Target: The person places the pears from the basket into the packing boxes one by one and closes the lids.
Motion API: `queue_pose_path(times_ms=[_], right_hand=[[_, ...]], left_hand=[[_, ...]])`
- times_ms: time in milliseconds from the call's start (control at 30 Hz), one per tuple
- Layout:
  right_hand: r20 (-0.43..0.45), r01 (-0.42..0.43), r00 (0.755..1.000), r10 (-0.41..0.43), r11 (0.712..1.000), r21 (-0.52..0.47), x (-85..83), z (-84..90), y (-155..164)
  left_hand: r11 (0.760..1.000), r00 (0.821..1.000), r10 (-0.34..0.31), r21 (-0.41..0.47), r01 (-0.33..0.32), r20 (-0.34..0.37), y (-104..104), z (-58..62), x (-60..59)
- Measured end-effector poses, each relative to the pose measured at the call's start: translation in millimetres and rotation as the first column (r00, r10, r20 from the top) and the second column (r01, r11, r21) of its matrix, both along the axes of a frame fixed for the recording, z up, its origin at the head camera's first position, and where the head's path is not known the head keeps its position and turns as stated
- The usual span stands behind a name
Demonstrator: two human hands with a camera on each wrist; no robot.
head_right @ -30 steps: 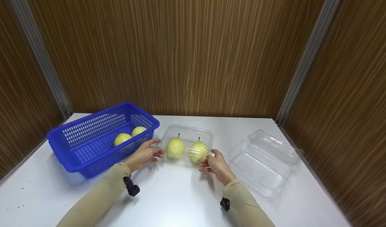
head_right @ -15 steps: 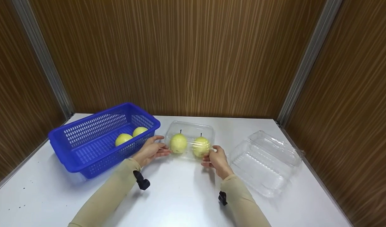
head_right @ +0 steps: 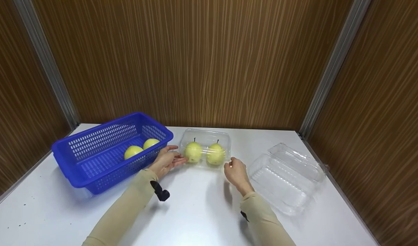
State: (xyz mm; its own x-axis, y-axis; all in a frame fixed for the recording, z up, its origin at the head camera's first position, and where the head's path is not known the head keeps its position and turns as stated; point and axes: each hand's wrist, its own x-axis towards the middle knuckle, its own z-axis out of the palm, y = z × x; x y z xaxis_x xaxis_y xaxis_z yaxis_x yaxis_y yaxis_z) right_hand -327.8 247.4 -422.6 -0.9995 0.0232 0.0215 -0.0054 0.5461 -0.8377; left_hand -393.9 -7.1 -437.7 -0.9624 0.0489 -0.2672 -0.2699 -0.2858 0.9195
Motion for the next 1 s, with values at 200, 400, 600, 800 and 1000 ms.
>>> queue_pose_path(times_ms=[200,400,600,800,1000], right_hand=[[-0.114,-0.006,0.993,0.033,0.973,0.232,5.6,16.2,7],[-0.128,-0.081,0.983,0.131,0.937,0.339,7.1,37.6,24],[-0.023,-0.171,0.982,0.189,0.932,0.32,8.3,56.1,50],[-0.048,-0.185,0.975,0.216,0.915,0.359,12.2,67.1,83],[-0.058,-0.151,0.977,0.203,0.863,0.483,14.1,67.3,120]], left_hand=[[1.0,1.0,0.001,0.025,-0.001,-0.001,2,0.2,-3.9],[0.999,1.0,0.014,0.048,-0.014,0.003,4,-0.9,-8.1],[0.998,1.0,-0.001,0.059,0.002,-0.017,4,-3.7,-9.8],[0.996,0.999,-0.035,-0.088,0.034,-0.012,-2,-2.2,-7.1],[0.95,0.995,-0.101,-0.299,0.093,-0.012,-9,5.3,2.2]])
